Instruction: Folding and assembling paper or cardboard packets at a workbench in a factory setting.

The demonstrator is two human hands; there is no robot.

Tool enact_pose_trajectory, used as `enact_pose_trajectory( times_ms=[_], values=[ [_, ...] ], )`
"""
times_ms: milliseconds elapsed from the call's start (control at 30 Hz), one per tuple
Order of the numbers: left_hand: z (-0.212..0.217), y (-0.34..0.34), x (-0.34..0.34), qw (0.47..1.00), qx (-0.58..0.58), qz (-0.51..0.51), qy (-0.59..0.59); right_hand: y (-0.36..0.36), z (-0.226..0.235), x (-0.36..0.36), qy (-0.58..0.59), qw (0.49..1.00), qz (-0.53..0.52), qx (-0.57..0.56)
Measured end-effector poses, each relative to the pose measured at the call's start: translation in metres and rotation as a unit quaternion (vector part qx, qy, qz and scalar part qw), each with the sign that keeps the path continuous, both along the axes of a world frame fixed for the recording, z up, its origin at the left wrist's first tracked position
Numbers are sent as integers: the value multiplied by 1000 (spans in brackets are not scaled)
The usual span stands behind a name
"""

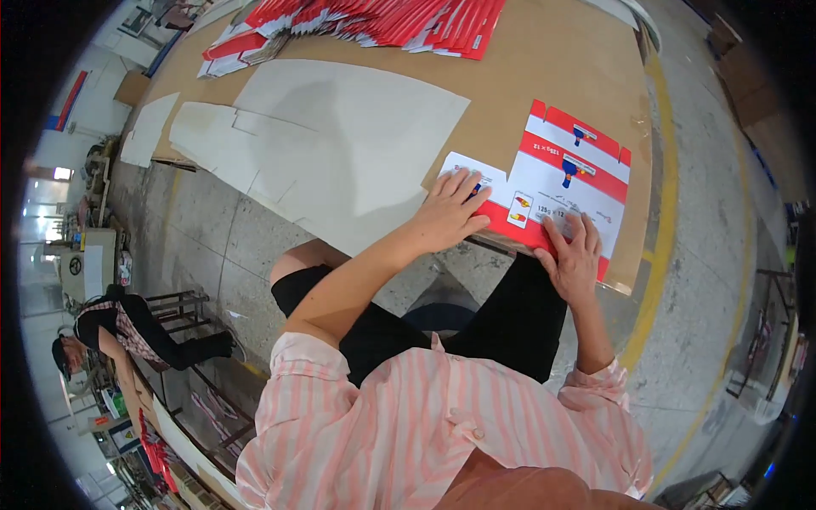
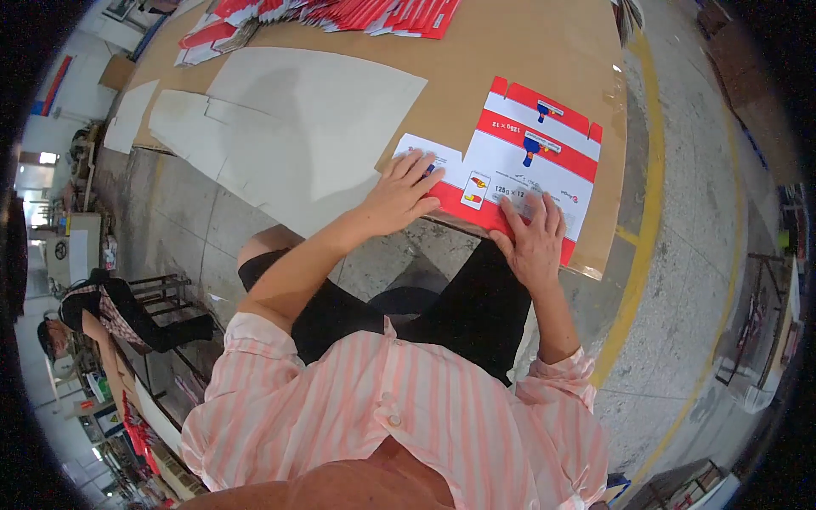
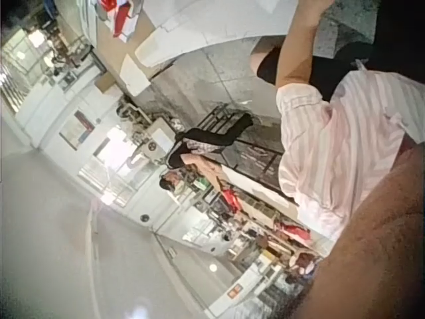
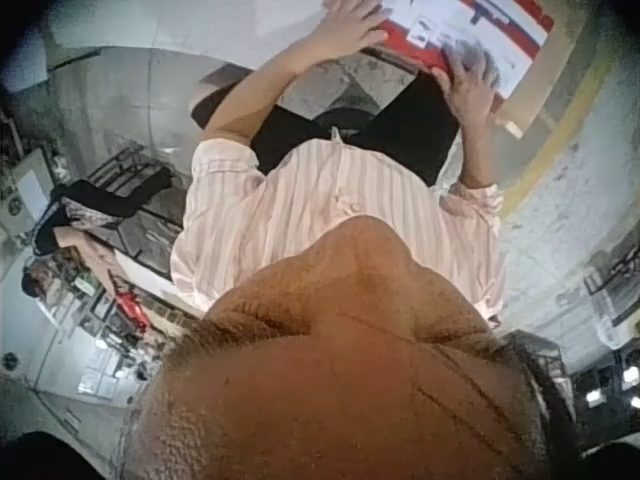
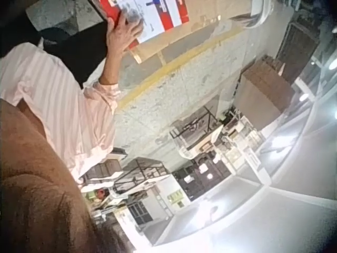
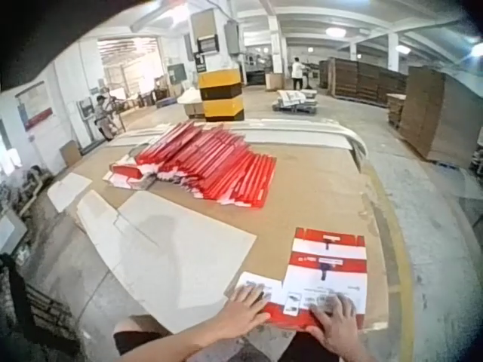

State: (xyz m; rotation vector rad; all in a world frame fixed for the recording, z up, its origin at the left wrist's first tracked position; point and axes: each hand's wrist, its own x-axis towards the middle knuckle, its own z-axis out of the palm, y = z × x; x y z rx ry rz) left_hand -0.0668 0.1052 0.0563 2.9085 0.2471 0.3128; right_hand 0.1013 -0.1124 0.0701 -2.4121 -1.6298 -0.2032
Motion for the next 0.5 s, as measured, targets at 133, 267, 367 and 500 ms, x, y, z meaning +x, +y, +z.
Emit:
enact_pose_trajectory(
  times_ms=[133,267,367,500],
  values=[
    [-9,-11,5,998,29,49,-12,3,3,-1,-4,1000,-17,-11],
    [13,-9,24,999,38,31,16,0,5,2,-19,1000,-21,-1],
    [28,6,37,995,-50,26,77,0,-2,-17,115,985,-5,128],
    [39,-17,55,987,-16,-25,156,-29,-37,-83,735,626,-128,225]
  ],
)
